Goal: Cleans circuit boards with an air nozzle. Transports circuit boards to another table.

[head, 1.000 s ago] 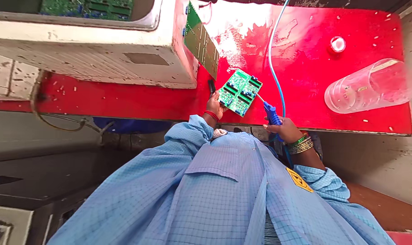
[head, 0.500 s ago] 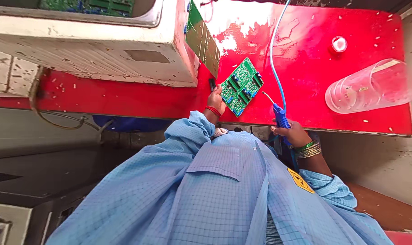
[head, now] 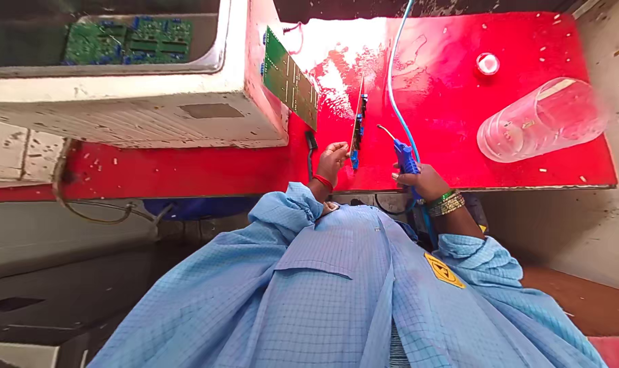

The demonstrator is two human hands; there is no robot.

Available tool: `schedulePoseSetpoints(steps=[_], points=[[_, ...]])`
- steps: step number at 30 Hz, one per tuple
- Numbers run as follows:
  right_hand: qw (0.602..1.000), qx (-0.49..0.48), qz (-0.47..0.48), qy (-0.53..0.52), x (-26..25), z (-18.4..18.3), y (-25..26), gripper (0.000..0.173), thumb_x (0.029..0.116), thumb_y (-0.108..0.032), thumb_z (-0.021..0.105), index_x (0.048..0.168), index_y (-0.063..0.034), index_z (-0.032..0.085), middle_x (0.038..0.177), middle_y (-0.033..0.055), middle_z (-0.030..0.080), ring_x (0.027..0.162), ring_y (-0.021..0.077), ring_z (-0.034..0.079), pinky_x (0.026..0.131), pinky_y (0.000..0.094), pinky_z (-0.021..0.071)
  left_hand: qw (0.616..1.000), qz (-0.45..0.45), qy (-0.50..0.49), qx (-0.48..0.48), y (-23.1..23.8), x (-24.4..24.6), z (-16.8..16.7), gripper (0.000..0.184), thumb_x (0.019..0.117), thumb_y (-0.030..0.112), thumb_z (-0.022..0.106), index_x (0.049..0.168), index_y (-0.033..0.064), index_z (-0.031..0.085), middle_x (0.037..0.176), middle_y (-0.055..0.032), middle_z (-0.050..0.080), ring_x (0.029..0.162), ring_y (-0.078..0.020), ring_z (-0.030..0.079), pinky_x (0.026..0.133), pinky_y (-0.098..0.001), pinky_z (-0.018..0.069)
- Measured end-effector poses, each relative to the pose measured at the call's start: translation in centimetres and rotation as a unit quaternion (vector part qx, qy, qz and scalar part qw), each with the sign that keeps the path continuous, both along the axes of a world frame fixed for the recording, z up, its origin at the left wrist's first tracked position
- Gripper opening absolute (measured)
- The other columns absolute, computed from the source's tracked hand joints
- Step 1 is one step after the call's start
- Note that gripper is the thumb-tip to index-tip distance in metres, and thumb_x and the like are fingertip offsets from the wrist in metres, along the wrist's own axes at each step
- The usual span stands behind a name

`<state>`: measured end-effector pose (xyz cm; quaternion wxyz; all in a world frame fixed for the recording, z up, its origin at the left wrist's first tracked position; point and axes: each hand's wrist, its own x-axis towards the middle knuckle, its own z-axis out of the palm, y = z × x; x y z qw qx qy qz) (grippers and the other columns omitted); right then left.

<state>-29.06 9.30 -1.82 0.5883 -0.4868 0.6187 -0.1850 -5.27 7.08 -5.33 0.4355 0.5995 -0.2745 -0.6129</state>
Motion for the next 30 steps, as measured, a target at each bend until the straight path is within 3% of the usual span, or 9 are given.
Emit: schedulePoseSetpoints(steps=[2,4,11,14,16,18,21,26,30], points=[[1.0,0.009,-0.005,-0.008,1.1,0.4,-1.2,0.036,0.0967,-0.015,0.068,0.129,-0.0001,0.06,0.095,0.0084,0.066,0.074,0.0095,0.061,0.071,0.0275,0.0529,0.999,-0.045,-0.006,-0.006,-1.1,-0.1,0.3,0.048,0.1085,0.022,0.049,0.151,0.0036,0.037,0.148,-0.0178,0.049,0.13,-0.0264,0.053,0.104,-0.0457,0.0463],[1.0,0.012,-0.01,-0.011,2.3,0.7,-1.9,0.036,0.096,-0.015,0.07,0.128,-0.0001,0.061,0.094,0.008,0.066,0.072,0.0089,0.059,0.069,0.0271,0.0511,0.996,-0.078,-0.028,-0.04,-2.7,-0.3,0.7,0.054,0.109,0.025,0.047,0.157,0.0039,0.03,0.153,-0.0198,0.045,0.135,-0.0289,0.05,0.106,-0.048,0.0449],[0.999,0.023,0.003,-0.023,3.5,0.6,-2.4,0.04,0.0951,-0.012,0.071,0.13,0.0015,0.06,0.099,0.0102,0.067,0.075,0.0107,0.06,0.071,0.0281,0.0515,0.972,-0.172,-0.159,0.017,-10.6,0.1,2.9,0.062,0.11,0.047,0.038,0.146,-0.0028,0.042,0.142,-0.0243,0.053,0.125,-0.0323,0.057,0.103,-0.0489,0.0483],[0.999,0.03,0.0,-0.02,2.9,0.3,-2.2,0.039,0.0956,-0.013,0.071,0.129,0.0018,0.06,0.098,0.009,0.067,0.076,0.0087,0.061,0.072,0.0257,0.0513,0.94,-0.184,-0.285,0.032,-14.2,0.5,2.9,0.068,0.1048,0.051,0.051,0.135,-0.0096,0.053,0.137,-0.0308,0.055,0.128,-0.0411,0.054,0.106,-0.0586,0.0425],[0.999,0.042,-0.008,-0.023,2.5,0.2,-2.1,0.038,0.0955,-0.014,0.072,0.128,0.002,0.06,0.099,0.0089,0.067,0.077,0.0082,0.061,0.073,0.0251,0.0518,0.92,-0.196,-0.336,0.039,-15.7,0.4,3.1,0.075,0.1005,0.055,0.057,0.139,-0.0081,0.05,0.137,-0.0314,0.055,0.131,-0.0431,0.052,0.108,-0.0617,0.0394],[0.998,0.049,-0.011,-0.026,2.2,0.1,-2.0,0.039,0.0954,-0.014,0.071,0.128,0.0021,0.06,0.1,0.0089,0.066,0.078,0.008,0.061,0.074,0.025,0.0521,0.905,-0.233,-0.353,0.05,-17.0,0.2,3.2,0.071,0.1036,0.052,0.053,0.143,-0.0068,0.047,0.141,-0.0308,0.053,0.135,-0.0423,0.05,0.11,-0.0608,0.0377],[0.998,0.048,-0.021,-0.027,1.7,0.0,-1.8,0.042,0.0953,-0.015,0.071,0.132,0.0021,0.058,0.104,0.0105,0.066,0.081,0.0093,0.063,0.077,0.0264,0.0532,0.872,-0.285,-0.397,0.027,-18.1,0.0,2.9,0.05,0.1099,0.034,0.041,0.131,-0.0078,0.059,0.135,-0.0298,0.058,0.13,-0.0412,0.054,0.109,-0.0601,0.0395],[0.999,-0.012,-0.035,-0.034,0.5,1.3,-1.3,0.045,0.0923,-0.016,0.072,0.131,0.0016,0.059,0.099,0.0088,0.067,0.081,0.01,0.063,0.078,0.0281,0.0536,0.945,-0.164,-0.278,-0.06,-15.1,0.5,3.5,0.044,0.1112,0.023,0.041,0.143,-0.006,0.049,0.135,-0.0285,0.059,0.127,-0.0381,0.057,0.109,-0.0552,0.0413],[0.998,-0.041,-0.029,-0.034,0.8,2.0,-1.0,0.047,0.0894,-0.016,0.074,0.131,0.0001,0.06,0.092,0.0042,0.067,0.076,0.0063,0.062,0.074,0.0252,0.0527,0.998,0.065,-0.013,-0.018,-10.5,-0.4,1.4,0.042,0.1113,0.018,0.039,0.15,0.0022,0.034,0.131,-0.0233,0.057,0.105,-0.0299,0.065,0.086,-0.0452,0.0571]])
